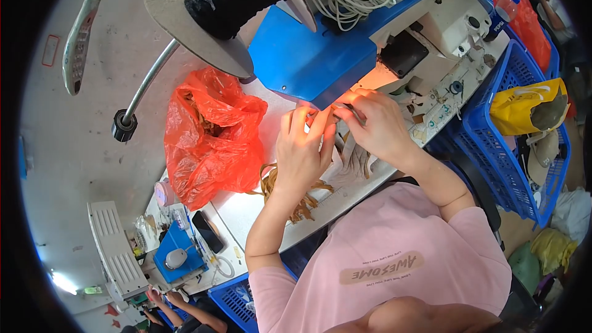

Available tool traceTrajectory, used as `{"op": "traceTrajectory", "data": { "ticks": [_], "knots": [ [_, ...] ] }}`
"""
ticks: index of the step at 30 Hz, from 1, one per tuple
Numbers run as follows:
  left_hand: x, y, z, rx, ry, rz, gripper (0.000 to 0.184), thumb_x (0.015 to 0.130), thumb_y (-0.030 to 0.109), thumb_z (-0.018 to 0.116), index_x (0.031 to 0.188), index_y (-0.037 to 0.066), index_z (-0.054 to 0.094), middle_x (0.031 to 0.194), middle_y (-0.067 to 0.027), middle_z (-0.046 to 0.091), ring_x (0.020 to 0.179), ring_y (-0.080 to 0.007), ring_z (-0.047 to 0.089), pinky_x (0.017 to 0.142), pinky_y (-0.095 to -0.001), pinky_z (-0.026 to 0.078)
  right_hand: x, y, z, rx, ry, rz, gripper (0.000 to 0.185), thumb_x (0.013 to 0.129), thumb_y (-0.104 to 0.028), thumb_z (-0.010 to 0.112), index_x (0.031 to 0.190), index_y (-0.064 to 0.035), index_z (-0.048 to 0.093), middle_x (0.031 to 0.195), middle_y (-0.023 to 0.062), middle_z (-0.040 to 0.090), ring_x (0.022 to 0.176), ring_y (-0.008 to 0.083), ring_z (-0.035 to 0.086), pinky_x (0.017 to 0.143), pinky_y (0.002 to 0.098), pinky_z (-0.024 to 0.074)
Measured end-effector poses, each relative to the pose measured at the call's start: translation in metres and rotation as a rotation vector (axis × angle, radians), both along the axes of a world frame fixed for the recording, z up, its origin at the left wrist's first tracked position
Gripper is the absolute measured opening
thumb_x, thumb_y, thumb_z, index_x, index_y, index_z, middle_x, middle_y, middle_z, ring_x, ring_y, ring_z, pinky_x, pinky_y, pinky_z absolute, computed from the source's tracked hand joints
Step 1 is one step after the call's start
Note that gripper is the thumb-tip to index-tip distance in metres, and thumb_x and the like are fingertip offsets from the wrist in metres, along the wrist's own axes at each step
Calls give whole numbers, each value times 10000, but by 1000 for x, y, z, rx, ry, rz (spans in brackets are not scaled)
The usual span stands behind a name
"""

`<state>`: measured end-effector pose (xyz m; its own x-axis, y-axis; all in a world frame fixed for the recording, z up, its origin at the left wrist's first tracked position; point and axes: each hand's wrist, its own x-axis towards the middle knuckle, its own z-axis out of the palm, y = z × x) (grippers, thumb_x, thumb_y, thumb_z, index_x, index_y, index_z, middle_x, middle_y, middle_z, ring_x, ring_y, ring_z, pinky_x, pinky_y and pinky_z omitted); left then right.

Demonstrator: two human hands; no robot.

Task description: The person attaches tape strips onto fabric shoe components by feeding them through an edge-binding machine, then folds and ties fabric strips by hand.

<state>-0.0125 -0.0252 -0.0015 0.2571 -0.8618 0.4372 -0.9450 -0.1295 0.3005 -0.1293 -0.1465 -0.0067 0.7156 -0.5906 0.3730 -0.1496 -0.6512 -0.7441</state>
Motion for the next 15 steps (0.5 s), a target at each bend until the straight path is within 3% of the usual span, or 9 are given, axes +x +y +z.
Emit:
{"op": "traceTrajectory", "data": {
  "ticks": [15],
  "knots": [
    [1, -2, -4, -21, -19, 1, 335, 818, 137, 651, 1135, 31, 641, 1000, -125, 571, 875, -287, 497, 779, -388, 444, -1, -1, -4, -11, -4, -19, 215, 859, -222, 647, 982, -49, 680, 811, 113, 632, 757, 304, 610, 683, 409, 479]
  ]
}}
